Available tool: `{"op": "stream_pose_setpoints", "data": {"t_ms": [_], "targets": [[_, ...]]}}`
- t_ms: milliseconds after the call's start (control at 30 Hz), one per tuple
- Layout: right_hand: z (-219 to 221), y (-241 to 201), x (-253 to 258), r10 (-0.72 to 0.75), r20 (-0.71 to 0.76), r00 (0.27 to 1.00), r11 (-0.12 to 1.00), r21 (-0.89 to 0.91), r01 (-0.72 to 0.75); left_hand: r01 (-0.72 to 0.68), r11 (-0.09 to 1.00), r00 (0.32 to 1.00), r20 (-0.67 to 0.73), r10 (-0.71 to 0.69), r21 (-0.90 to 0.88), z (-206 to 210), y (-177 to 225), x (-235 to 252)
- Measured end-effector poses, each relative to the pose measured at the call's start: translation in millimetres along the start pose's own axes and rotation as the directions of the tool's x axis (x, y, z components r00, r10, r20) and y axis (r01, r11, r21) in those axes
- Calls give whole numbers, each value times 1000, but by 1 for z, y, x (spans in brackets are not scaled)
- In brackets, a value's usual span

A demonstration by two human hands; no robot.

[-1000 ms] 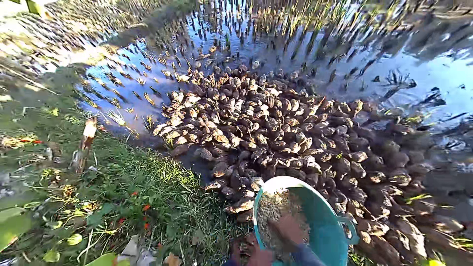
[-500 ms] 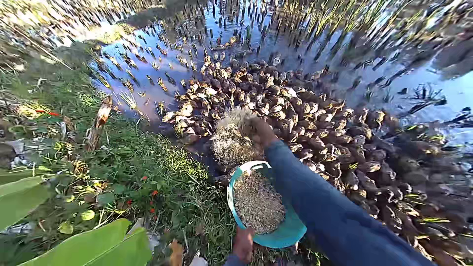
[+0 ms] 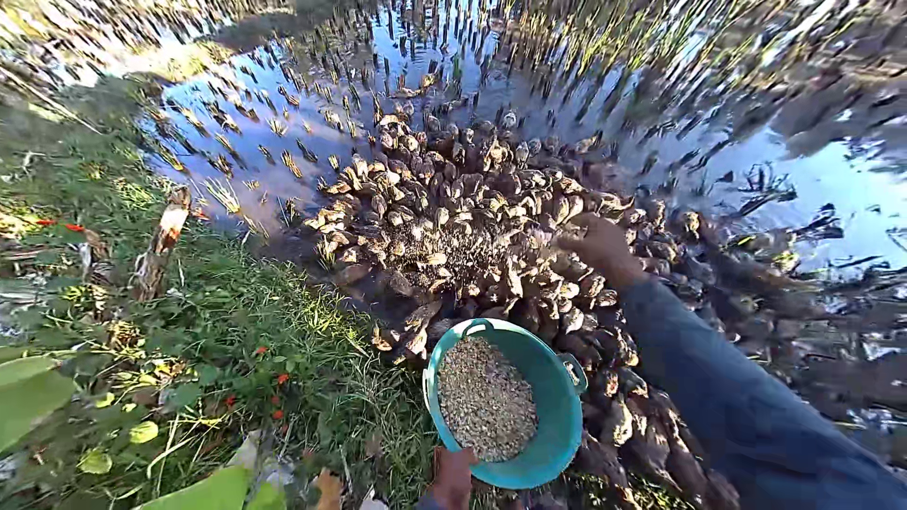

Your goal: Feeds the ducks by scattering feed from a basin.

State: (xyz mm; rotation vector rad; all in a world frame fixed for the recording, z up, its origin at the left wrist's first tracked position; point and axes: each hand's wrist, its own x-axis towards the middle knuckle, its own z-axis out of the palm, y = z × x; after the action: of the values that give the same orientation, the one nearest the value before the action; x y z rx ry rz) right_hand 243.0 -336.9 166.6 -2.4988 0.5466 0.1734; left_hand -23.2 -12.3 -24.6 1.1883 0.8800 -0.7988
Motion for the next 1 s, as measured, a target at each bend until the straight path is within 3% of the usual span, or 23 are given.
{"op": "stream_pose_setpoints", "data": {"t_ms": [133, 267, 433, 567, 667, 733, 800, 833, 900, 1000], "targets": [[105, 90, -89, 157, 385, 909, 986, -3, -168, -32, 984, 998, 62, 22, 175, 11, -13, 6], [185, 151, -163, 459, 301, 836, 855, 106, -507, -75, 962, 975, 220, 16, 263, 33, -10, -22], [224, 133, -207, 549, 238, 801, 816, 55, -575, -35, 841, 970, 221, -102, 540, 62, -12, -45], [242, 132, -222, 534, 264, 803, 837, -37, -545, 7, 853, 975, 184, -120, 522, 66, -25, -41], [252, 140, -200, 517, 441, 734, 716, 247, -653, 39, 896, 980, 156, -120, 443, 63, -20, -36], [235, 123, -160, 435, 454, 777, 541, 558, -629, -6, 954, 986, 158, -44, 300, 59, -15, -25], [183, 77, -103, 374, 340, 863, 316, 828, -463, -36, 986, 988, 152, 11, 164, 53, -12, -10], [152, 56, -72, 368, 255, 894, 272, 890, -366, -38, 990, 989, 149, 17, 138, 50, -10, -5], [85, 27, -23, 369, 106, 923, 249, 946, -209, -59, 990, 989, 145, 40, 126, 40, -7, 2], [-7, 13, 33, 288, -152, 945, 326, 944, 52, -113, 990, 987, 126, 102, 81, 33, 7, 11]]}}
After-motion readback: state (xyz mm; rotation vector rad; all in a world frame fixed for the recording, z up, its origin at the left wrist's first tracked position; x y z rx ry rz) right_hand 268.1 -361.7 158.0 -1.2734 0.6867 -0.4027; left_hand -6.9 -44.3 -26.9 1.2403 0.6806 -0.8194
